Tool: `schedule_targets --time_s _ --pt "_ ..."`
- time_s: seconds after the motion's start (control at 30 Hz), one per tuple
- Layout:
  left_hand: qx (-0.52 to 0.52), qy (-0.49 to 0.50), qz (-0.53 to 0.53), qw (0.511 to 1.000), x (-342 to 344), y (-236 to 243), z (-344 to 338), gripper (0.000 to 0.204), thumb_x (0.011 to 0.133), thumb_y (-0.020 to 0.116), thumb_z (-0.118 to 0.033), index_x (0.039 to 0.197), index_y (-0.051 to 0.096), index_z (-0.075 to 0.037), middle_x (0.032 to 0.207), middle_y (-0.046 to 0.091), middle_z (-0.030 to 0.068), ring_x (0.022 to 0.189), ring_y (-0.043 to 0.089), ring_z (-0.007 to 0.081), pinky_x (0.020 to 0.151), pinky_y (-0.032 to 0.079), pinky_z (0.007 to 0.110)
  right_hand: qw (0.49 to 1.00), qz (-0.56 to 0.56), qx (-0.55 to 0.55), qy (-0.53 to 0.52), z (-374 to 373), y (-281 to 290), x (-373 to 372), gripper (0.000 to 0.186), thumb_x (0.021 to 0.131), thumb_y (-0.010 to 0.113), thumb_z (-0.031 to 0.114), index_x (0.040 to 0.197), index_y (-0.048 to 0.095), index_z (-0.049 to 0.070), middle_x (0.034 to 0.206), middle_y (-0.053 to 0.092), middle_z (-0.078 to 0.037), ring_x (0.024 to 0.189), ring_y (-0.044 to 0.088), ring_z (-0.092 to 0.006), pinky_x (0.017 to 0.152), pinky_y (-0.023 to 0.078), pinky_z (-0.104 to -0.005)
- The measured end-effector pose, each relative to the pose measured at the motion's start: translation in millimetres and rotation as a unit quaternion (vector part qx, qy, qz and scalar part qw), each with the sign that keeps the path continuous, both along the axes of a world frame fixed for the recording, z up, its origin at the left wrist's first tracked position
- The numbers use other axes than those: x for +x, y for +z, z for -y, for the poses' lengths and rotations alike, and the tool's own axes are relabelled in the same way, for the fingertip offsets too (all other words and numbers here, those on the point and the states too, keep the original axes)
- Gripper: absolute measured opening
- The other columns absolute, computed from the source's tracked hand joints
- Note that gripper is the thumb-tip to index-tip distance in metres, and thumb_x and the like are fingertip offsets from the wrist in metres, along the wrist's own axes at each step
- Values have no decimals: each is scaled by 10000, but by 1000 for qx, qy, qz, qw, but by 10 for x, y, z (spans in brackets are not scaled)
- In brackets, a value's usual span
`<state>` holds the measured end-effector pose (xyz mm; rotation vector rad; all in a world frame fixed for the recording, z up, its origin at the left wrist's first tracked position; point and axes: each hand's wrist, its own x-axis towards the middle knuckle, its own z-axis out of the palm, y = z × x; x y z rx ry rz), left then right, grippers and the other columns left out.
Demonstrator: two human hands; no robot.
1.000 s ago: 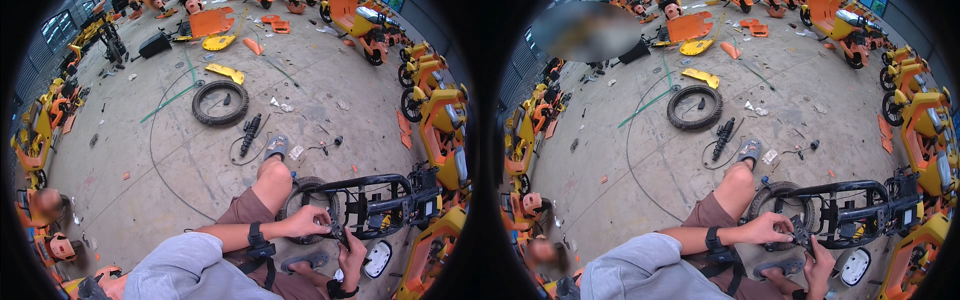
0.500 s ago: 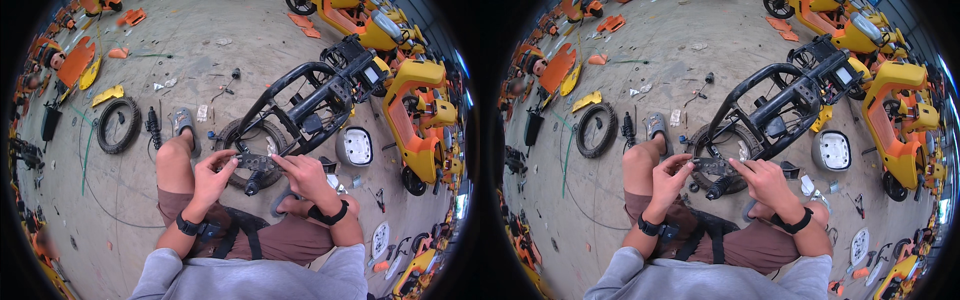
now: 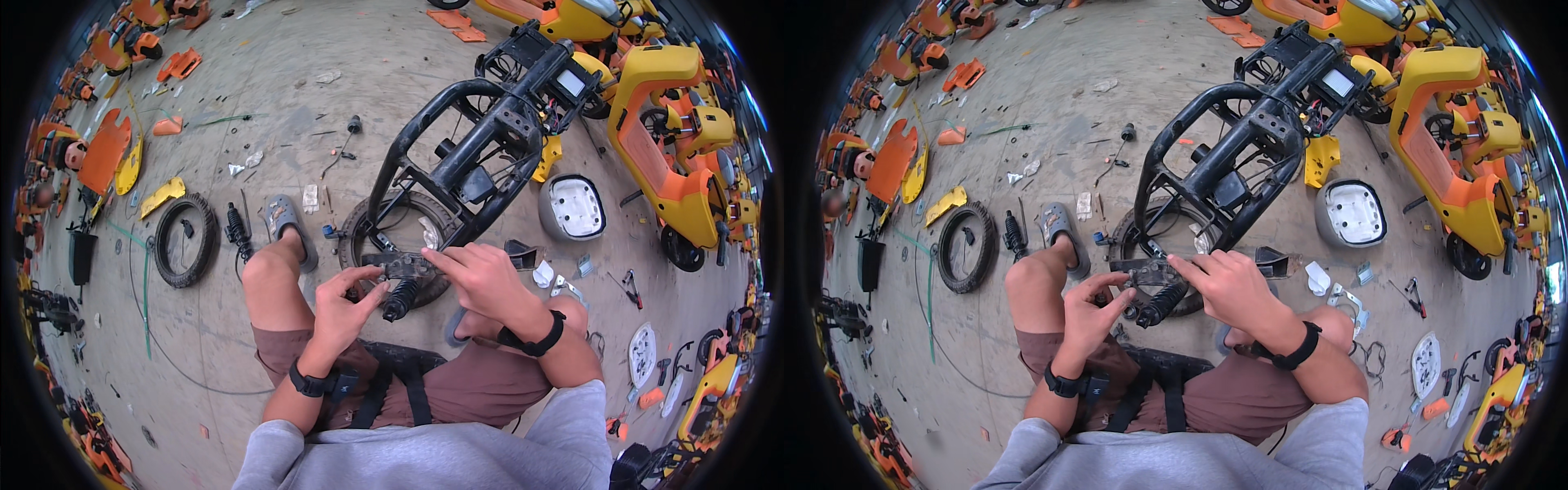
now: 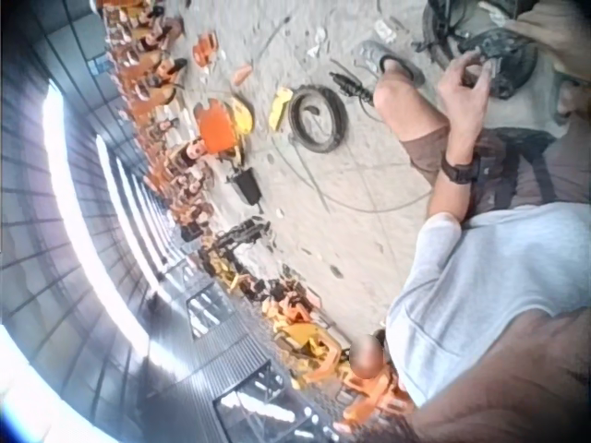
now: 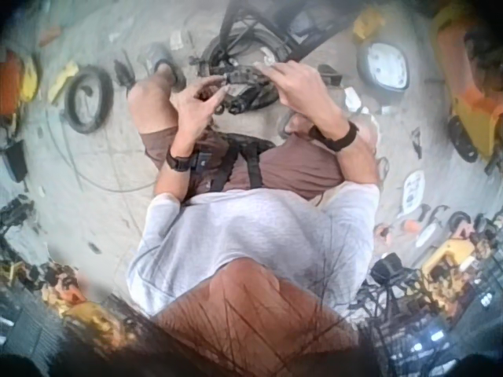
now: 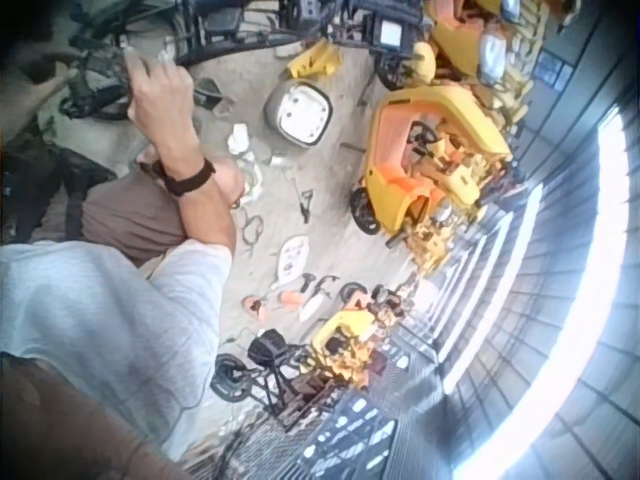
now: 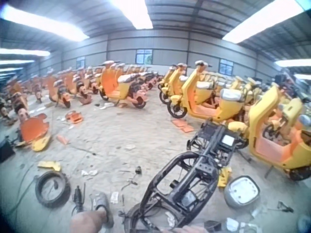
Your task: The person sits on the floor and assembles or repairs the frame of a scooter, attaching components like a rear shock absorber and wiring harness to the black metal frame by hand.
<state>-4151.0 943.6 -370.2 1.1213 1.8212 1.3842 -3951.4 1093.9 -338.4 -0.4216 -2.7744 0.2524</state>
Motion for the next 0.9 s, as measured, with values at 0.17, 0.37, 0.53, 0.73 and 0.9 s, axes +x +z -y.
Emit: schedule_targets --time_s 0.17,0.37,0.53,0.73,0.9 --pt "-12 -3 8 1000 51 -22 -37 239 771 783 -76 982 716 13 812 694 39 582 513 45 524 410 211 999 28 20 9 40 39 -11 659 640 650 17 1290 590 110 953 644 -67 791 614 -228 688 498 -350" --pt "1 -29 -12 1000 98 -30 -57 238 759 800 -92 967 729 0 806 693 46 569 524 55 521 414 207 999 29 8 15 63 21 50 656 629 651 13 1278 595 90 952 636 -77 792 604 -238 699 493 -347" --pt "67 -30 -107 992 107 -68 -85 232 733 819 -87 948 749 -35 801 631 31 571 499 85 507 392 229 999 36 27 18 80 70 33 645 628 658 24 1269 599 72 956 634 -87 792 598 -239 695 490 -350" --pt "83 -60 -107 989 111 -128 -72 227 733 808 -44 951 748 -37 856 663 47 592 542 85 502 419 228 997 54 41 22 117 89 47 710 587 695 43 1288 585 74 950 610 -73 783 588 -229 687 487 -341" --pt "95 -66 -117 986 135 -67 -76 210 734 801 -33 936 743 -38 883 681 56 605 564 94 503 429 233 998 48 40 26 124 102 68 730 567 706 41 1287 590 83 945 609 -70 778 589 -222 684 486 -334"
